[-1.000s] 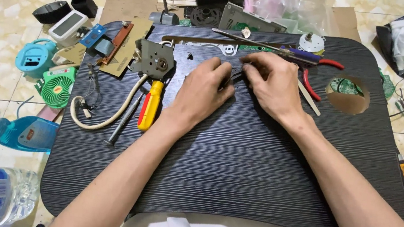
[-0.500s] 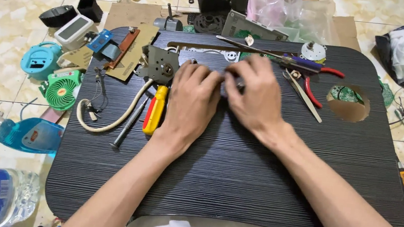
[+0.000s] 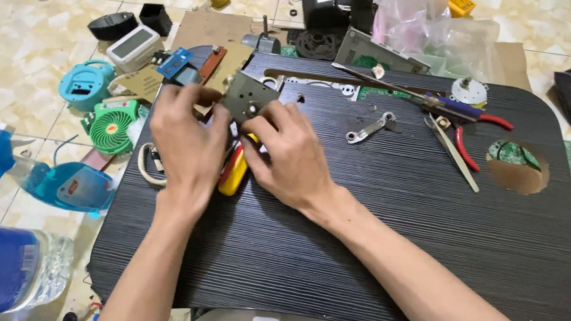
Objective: Cleaning and sanding small mechanical components using sandpaper on a portable workbench.
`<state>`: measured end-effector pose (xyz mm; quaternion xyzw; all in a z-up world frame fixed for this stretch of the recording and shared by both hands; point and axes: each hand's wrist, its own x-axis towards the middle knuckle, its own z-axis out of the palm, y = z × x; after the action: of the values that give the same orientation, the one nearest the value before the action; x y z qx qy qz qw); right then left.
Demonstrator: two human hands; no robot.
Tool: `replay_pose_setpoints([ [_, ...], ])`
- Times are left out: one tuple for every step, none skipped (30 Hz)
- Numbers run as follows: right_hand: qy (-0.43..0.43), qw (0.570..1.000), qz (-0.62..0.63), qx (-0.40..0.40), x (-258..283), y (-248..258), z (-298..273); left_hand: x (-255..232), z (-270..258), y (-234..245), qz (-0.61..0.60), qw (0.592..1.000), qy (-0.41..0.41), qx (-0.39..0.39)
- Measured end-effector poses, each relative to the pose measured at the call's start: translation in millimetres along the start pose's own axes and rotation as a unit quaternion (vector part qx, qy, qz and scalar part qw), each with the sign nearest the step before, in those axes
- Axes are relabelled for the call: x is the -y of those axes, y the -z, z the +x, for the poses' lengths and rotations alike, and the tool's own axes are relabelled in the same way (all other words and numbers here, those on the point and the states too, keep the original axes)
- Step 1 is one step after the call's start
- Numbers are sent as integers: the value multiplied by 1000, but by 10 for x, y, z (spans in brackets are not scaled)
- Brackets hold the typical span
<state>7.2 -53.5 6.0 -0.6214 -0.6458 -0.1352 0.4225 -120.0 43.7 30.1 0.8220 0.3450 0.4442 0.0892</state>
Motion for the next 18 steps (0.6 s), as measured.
replay_pose_setpoints([
  [1, 1000, 3, 2, 20, -30, -14, 36, 15, 2, 2, 1000, 2, -1],
  [-8, 1000, 13, 12, 25, -47, -16, 62, 51, -8, -12, 1000, 23, -12],
  [-17, 999, 23, 23, 27, -61, -19, 84, 86, -22, -25, 998, 44, -23],
  [-18, 999, 22, 24, 18, -63, -30, 152, 80, -41, -26, 998, 45, -22],
  [-18, 999, 24, 32, 8, -63, -42, 217, 73, -62, 12, 998, 56, 30],
  [-17, 999, 25, 38, -7, -63, -36, 281, 85, -81, 51, 993, 66, 80],
  [-16, 999, 24, 37, -16, -60, -32, 286, 75, -93, 51, 993, 65, 80],
  [-22, 998, 29, 42, -18, -60, -44, 294, 51, -104, 83, 989, 70, 99],
  [-28, 998, 33, 47, -22, -61, -56, 302, 26, -115, 115, 983, 74, 119],
  [-28, 998, 33, 47, -26, -66, -59, 285, 34, -105, 115, 983, 74, 119],
  [-27, 998, 35, 48, -30, -71, -63, 267, 42, -95, 146, 980, 69, 120],
  [-27, 998, 37, 49, -32, -74, -76, 248, 42, -88, 177, 975, 64, 123],
  [-28, 998, 36, 49, -26, -61, -74, 266, 50, -101, 176, 975, 63, 123],
  [-29, 998, 38, 50, -20, -47, -71, 284, 60, -115, 185, 974, 49, 118],
  [-30, 997, 40, 52, -15, -33, -66, 302, 71, -130, 193, 974, 34, 112],
  [-30, 997, 39, 51, -11, -27, -63, 320, 61, -166, 193, 974, 33, 113],
  [-33, 997, 44, 54, -7, -21, -60, 338, 51, -202, 210, 973, 15, 93],
  [-37, 997, 48, 57, -2, -16, -59, 358, 39, -239, 227, 971, -4, 73],
])
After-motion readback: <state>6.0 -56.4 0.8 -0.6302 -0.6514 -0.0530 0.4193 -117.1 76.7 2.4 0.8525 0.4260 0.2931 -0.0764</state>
